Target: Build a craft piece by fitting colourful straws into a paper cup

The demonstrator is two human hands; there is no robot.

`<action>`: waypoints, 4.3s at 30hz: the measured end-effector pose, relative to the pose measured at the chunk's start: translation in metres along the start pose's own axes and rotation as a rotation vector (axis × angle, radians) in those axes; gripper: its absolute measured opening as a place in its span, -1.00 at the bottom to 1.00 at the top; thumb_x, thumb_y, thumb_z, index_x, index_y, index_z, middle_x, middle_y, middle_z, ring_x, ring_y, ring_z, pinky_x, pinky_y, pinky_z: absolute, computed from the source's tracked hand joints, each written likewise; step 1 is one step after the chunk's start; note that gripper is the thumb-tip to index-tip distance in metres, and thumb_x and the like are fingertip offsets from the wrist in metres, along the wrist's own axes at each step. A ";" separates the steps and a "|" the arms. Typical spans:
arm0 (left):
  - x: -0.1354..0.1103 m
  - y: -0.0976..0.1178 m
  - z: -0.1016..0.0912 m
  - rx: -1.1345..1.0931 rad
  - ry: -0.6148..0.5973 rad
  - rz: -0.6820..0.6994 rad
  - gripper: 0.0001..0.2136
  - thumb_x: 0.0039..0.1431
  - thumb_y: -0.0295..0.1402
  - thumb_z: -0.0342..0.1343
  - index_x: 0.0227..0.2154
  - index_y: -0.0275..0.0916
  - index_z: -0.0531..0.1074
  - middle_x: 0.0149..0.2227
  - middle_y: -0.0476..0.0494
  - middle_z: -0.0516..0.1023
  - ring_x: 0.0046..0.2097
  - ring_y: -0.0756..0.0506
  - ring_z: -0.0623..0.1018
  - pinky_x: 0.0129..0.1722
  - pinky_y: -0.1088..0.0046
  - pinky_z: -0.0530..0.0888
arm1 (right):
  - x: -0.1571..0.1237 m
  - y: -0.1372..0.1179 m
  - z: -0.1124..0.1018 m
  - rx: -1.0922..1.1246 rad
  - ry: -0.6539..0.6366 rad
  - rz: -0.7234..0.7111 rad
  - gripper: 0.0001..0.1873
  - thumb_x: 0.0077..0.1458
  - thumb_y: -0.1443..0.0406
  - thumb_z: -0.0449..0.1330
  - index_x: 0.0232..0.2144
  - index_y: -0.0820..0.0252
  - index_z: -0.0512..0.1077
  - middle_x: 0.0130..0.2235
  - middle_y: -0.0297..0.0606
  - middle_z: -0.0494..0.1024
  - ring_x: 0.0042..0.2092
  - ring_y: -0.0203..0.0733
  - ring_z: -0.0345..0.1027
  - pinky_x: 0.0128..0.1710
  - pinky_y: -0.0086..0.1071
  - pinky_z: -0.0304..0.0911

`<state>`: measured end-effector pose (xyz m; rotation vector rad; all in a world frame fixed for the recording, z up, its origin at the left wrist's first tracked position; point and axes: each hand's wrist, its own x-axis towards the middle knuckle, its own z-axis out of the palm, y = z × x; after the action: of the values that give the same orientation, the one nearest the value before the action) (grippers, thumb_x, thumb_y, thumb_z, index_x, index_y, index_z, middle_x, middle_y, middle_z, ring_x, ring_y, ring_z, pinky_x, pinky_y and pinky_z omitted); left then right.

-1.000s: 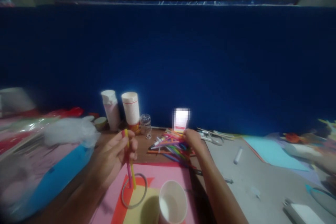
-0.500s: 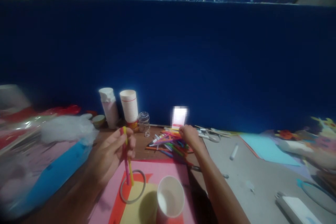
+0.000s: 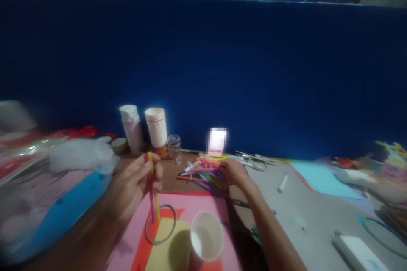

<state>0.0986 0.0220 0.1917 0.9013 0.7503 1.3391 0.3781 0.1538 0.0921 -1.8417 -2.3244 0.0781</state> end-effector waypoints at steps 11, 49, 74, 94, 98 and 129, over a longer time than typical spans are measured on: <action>0.001 -0.003 0.000 -0.004 -0.008 0.000 -0.89 0.08 -0.37 0.05 -0.31 -0.25 0.31 -0.50 -0.03 0.43 -0.57 0.07 0.38 -0.52 0.54 0.34 | -0.011 0.043 -0.003 0.073 0.098 0.140 -0.71 0.06 0.25 0.00 -0.28 0.09 0.50 -0.29 -0.26 0.55 -0.27 -0.17 0.37 -0.39 -0.45 0.08; 0.005 -0.005 -0.005 0.009 -0.045 -0.020 -0.93 0.12 -0.39 -0.03 -0.35 -0.25 0.31 -0.63 0.09 0.24 -0.68 0.17 0.13 -0.69 0.66 0.04 | -0.032 0.004 -0.007 0.060 0.432 -0.223 -0.84 0.07 0.33 0.04 -0.38 0.11 0.43 -0.30 -0.29 0.51 -0.23 -0.17 0.30 -0.22 -0.33 0.01; 0.004 -0.005 -0.006 0.010 -0.082 -0.066 -0.91 0.12 -0.37 -0.03 -0.35 -0.26 0.32 -0.65 0.08 0.25 -0.70 0.16 0.13 -0.69 0.64 0.05 | -0.020 -0.014 0.003 -0.024 0.279 -0.285 -0.79 0.14 0.24 0.02 -0.27 0.08 0.45 -0.21 -0.22 0.50 -0.15 -0.14 0.26 -0.16 -0.31 0.05; 0.003 -0.002 -0.007 0.010 -0.103 -0.067 -0.91 0.12 -0.36 -0.02 -0.35 -0.25 0.32 -0.64 0.08 0.25 -0.69 0.16 0.16 -0.67 0.64 0.05 | -0.014 -0.022 -0.002 -0.193 0.289 -0.450 -0.83 0.12 0.28 0.06 -0.42 0.14 0.43 -0.37 -0.21 0.44 -0.21 -0.14 0.19 -0.22 -0.31 -0.05; 0.003 -0.003 -0.006 0.015 -0.111 -0.070 -0.91 0.12 -0.36 -0.02 -0.34 -0.25 0.32 -0.63 0.07 0.27 -0.68 0.15 0.18 -0.66 0.63 0.07 | -0.031 -0.007 0.004 -0.229 0.326 -0.362 -0.78 0.14 0.24 0.02 -0.46 0.13 0.43 -0.41 -0.23 0.44 -0.24 -0.13 0.19 -0.19 -0.27 -0.06; 0.004 -0.003 -0.007 0.000 -0.100 -0.076 -0.90 0.09 -0.35 0.01 -0.35 -0.26 0.32 -0.63 0.07 0.28 -0.68 0.15 0.19 -0.67 0.63 0.09 | -0.031 -0.035 0.028 -0.143 0.385 -0.291 -0.62 0.07 -0.03 0.02 -0.31 0.09 0.41 -0.26 -0.15 0.44 -0.18 -0.03 0.20 -0.16 -0.17 -0.01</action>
<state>0.0945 0.0264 0.1863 0.9239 0.7001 1.2180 0.3466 0.1172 0.0662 -1.3957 -2.3289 -0.4493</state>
